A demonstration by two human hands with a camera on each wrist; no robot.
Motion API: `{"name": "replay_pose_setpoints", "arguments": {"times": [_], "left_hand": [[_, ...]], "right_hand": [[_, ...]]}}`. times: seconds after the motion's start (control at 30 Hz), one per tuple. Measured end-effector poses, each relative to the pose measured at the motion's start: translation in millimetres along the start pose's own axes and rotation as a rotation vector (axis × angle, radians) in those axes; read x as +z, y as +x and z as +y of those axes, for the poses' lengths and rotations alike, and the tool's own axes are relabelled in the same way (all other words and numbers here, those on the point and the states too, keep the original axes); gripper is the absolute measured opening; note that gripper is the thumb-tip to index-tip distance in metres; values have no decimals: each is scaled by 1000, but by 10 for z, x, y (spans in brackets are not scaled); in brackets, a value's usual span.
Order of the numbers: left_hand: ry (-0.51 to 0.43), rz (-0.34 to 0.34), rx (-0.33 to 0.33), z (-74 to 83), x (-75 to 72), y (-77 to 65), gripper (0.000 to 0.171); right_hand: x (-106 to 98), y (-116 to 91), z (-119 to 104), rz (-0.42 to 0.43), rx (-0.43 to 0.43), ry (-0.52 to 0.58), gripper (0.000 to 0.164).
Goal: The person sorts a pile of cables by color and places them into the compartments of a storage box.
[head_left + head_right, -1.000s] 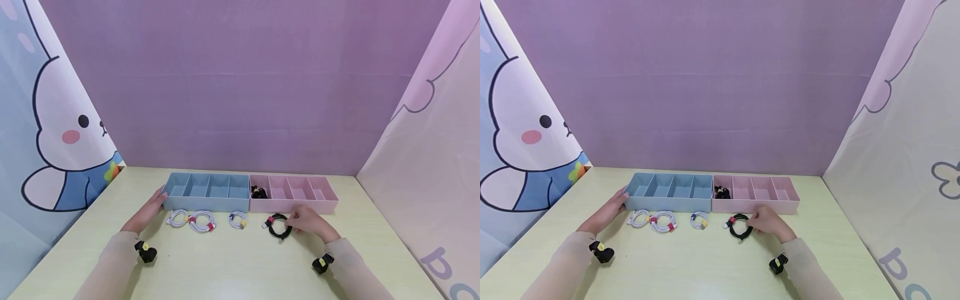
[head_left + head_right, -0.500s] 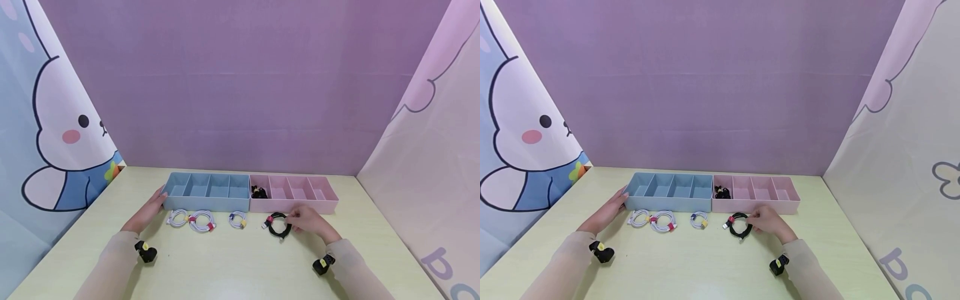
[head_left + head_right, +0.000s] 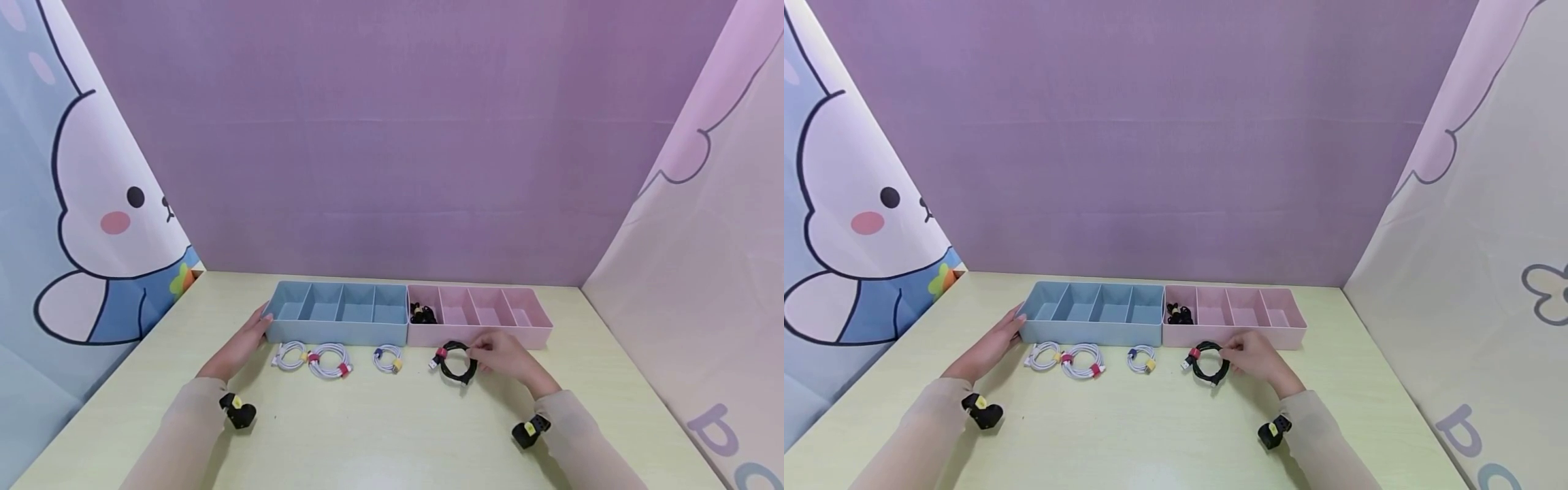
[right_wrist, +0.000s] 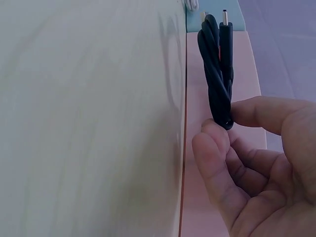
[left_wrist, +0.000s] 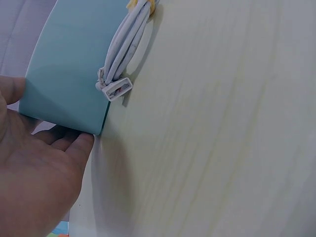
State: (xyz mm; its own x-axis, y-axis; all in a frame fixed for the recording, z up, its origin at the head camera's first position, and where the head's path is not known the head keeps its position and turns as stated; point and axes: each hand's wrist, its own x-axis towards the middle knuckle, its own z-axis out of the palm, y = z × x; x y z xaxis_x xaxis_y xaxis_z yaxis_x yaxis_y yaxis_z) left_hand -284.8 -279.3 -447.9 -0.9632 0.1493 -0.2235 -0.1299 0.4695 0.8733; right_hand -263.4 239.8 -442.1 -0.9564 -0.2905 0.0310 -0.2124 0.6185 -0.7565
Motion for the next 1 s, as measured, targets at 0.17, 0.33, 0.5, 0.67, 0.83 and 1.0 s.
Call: {"name": "replay_pose_setpoints", "arguments": {"times": [0.17,0.33,0.5,0.67,0.83,1.0], "left_hand": [[6,4,-1,-11,0,9,76],[-1,3,-8,0,2,17,69],[2,3,-15,13,3,10,68],[6,7,12,10,-2,11,69],[-2,4,13,6,-3,9,68],[-5,4,1,5,0,6,69]], "right_hand": [[-9,5,-25,1,-12,2,15],[-42,0,-86,-2,-36,6,18],[-77,10,-158,1,-42,-15,20],[-109,36,-196,11,-36,-32,20],[-136,68,-239,17,-59,-33,20],[-157,103,-269,20,-63,-27,21]]}}
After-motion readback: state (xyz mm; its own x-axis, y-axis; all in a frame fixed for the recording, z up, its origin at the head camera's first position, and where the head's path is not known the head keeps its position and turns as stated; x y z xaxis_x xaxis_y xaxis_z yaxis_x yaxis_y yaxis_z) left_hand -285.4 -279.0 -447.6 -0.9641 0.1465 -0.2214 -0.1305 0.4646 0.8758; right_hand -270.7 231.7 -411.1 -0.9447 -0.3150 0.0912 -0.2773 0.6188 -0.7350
